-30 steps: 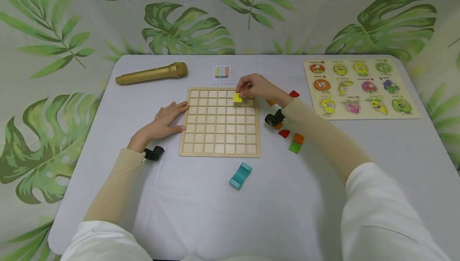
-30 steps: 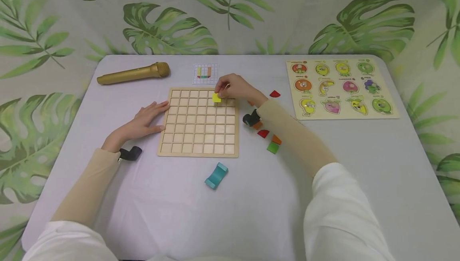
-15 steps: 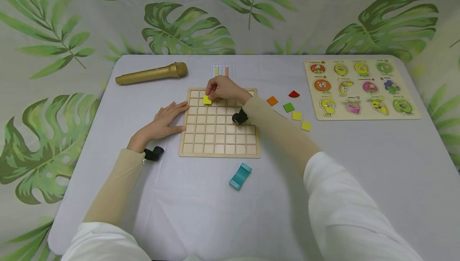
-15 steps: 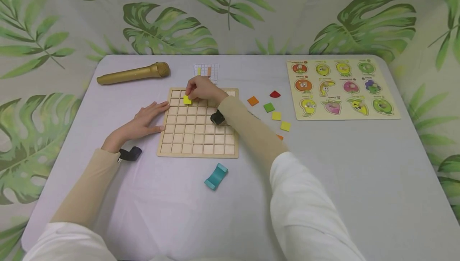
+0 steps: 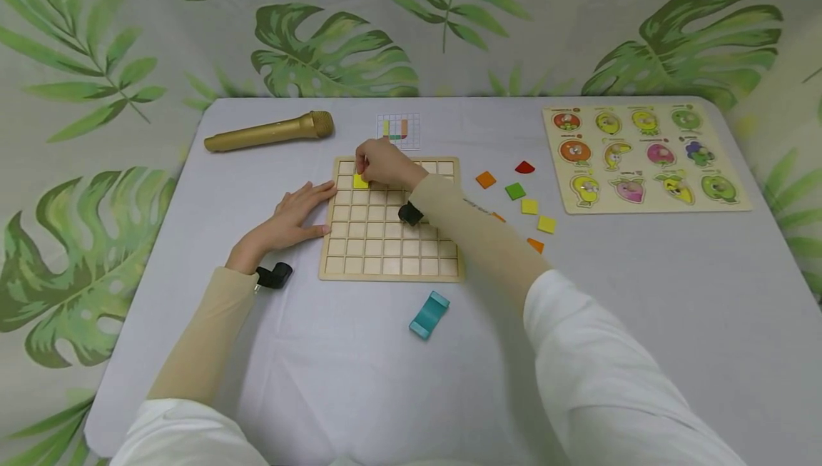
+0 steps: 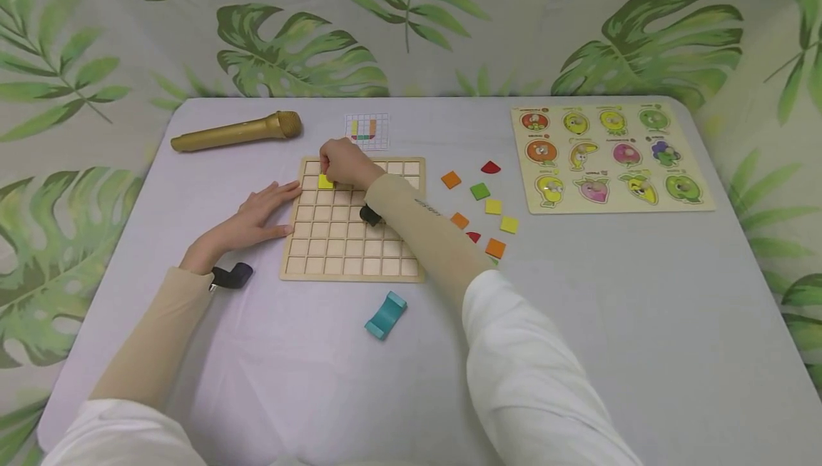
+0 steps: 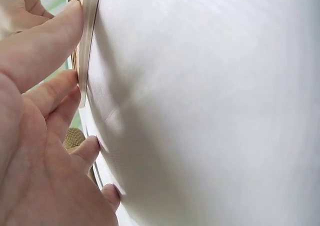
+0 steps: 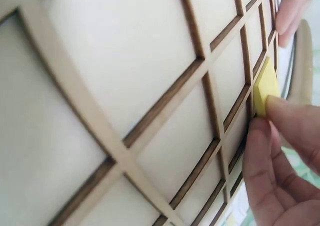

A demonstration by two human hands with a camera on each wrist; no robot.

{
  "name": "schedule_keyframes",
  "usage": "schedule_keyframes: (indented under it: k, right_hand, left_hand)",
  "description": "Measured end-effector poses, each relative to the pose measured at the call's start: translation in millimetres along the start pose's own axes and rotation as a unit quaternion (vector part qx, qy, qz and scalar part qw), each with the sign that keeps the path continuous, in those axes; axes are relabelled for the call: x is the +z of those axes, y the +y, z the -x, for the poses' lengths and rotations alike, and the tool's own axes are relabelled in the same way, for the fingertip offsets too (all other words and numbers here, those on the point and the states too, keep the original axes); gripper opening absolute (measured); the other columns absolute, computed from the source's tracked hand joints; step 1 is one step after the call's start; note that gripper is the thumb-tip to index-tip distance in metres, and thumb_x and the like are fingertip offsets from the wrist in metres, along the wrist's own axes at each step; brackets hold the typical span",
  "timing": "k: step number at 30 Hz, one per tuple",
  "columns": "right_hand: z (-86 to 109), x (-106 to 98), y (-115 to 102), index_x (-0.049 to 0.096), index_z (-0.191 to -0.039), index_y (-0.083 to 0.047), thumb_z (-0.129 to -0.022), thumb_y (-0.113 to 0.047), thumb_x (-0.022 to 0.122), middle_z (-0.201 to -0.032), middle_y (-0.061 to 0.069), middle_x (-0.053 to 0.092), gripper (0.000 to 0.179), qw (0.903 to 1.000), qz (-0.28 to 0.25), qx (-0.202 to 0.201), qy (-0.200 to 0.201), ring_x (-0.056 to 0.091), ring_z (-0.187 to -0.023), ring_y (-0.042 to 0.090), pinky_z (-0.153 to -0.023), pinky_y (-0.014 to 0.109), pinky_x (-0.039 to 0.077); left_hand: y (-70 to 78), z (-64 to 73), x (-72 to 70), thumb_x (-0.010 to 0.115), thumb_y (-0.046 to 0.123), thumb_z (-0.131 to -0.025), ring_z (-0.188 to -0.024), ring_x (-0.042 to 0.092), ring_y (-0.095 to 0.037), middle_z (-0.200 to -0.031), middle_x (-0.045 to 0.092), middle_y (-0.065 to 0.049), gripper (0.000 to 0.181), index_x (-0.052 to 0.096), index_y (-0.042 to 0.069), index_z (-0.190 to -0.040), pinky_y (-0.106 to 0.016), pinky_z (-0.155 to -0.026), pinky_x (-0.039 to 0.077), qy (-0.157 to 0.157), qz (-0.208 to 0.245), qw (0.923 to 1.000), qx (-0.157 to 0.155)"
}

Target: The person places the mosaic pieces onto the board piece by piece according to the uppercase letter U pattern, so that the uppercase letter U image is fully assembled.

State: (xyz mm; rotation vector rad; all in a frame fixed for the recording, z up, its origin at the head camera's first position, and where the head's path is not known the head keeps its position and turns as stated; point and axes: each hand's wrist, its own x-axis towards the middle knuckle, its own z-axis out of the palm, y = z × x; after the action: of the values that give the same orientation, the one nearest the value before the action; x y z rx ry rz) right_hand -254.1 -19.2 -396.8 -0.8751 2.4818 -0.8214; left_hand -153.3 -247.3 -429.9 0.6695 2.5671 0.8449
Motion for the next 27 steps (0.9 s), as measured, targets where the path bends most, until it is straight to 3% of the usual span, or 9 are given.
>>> schedule_keyframes:
  k: [1, 4, 7, 13, 18, 24, 27]
  right_hand:
    - [-0.2, 0, -1, 0.062, -0.082, -0.004, -0.087, 0.004, 0.060, -0.079, 0.007, 0.059, 0.009, 1.0000, 0.010, -0.001, 0.001, 0.048, -0.070, 0.019, -0.100, 0.034, 0.034]
    - [-1.0, 2, -1, 0.063, -0.083, -0.003, -0.087, 0.005, 0.058, -0.083, 0.007, 0.060, 0.010, 0.9996, 0.026, -0.002, 0.005, 0.049, -0.073, 0.018, -0.078, 0.030, 0.041]
    - [0.1, 1, 2, 0.064, -0.085, -0.002, -0.088, 0.004, 0.058, -0.084, 0.008, 0.061, 0.009, 0.9999, 0.007, -0.004, 0.007, 0.049, -0.074, 0.018, -0.072, 0.027, 0.040]
    - [12.8, -8, 19, 0.064, -0.091, -0.002, -0.090, -0.003, 0.062, -0.089, 0.009, 0.061, 0.002, 0.9921, -0.125, 0.007, 0.010, 0.053, -0.076, 0.020, -0.072, 0.028, 0.044]
    - [29.5, -28, 39, 0.065, -0.098, 0.001, -0.089, -0.006, 0.065, -0.095, 0.010, 0.062, 0.011, 0.9843, -0.173, 0.021, 0.027, 0.056, -0.087, 0.021, -0.074, 0.030, 0.046]
    - [67.4, -57, 66, 0.060, -0.105, 0.010, -0.091, -0.003, 0.062, -0.098, 0.012, 0.060, 0.019, 0.9671, -0.246, 0.048, 0.045, 0.057, -0.089, 0.035, -0.082, 0.042, 0.050]
    - [90.6, -69, 84, 0.058, -0.107, 0.012, -0.092, -0.005, 0.061, -0.096, 0.013, 0.060, 0.022, 0.9638, -0.255, 0.056, 0.053, 0.057, -0.089, 0.037, -0.081, 0.038, 0.051]
  left_hand:
    - [0.4, 0.0, 0.0, 0.061, 0.024, -0.095, -0.143, -0.004, -0.036, -0.159, 0.012, -0.009, 0.070, 0.025, 0.006, -0.151, -0.061, -0.107, -0.008, 0.000, 0.000, 1.0000, 0.001]
    - [1.1, -0.2, 0.1, 0.061, 0.024, -0.095, -0.143, -0.004, -0.036, -0.159, 0.012, -0.009, 0.070, 0.025, 0.006, -0.151, -0.061, -0.107, -0.008, 0.000, 0.001, 1.0000, 0.003]
    - [1.4, -0.3, 0.1, 0.061, 0.024, -0.095, -0.143, -0.004, -0.037, -0.159, 0.012, -0.010, 0.069, 0.025, 0.006, -0.151, -0.062, -0.107, -0.008, 0.002, 0.002, 1.0000, 0.005]
    - [0.7, -0.1, 0.4, 0.061, 0.025, -0.095, -0.143, -0.004, -0.036, -0.159, 0.011, -0.008, 0.070, 0.025, 0.007, -0.152, -0.061, -0.107, -0.009, 0.003, 0.010, 0.9999, 0.009]
    - [0.6, 0.5, -1.0, 0.062, 0.026, -0.095, -0.144, -0.005, -0.034, -0.159, 0.010, -0.008, 0.071, 0.024, 0.007, -0.152, -0.060, -0.107, -0.009, -0.001, 0.011, 0.9999, 0.006]
    - [1.9, 0.5, -2.0, 0.062, 0.026, -0.094, -0.144, -0.006, -0.034, -0.159, 0.010, -0.009, 0.071, 0.024, 0.007, -0.152, -0.060, -0.107, -0.010, -0.004, 0.015, 0.9999, 0.001]
    - [3.2, 1.1, -2.3, 0.062, 0.025, -0.095, -0.144, -0.006, -0.035, -0.159, 0.010, -0.009, 0.070, 0.025, 0.006, -0.151, -0.060, -0.107, -0.010, -0.003, 0.018, 0.9998, 0.000]
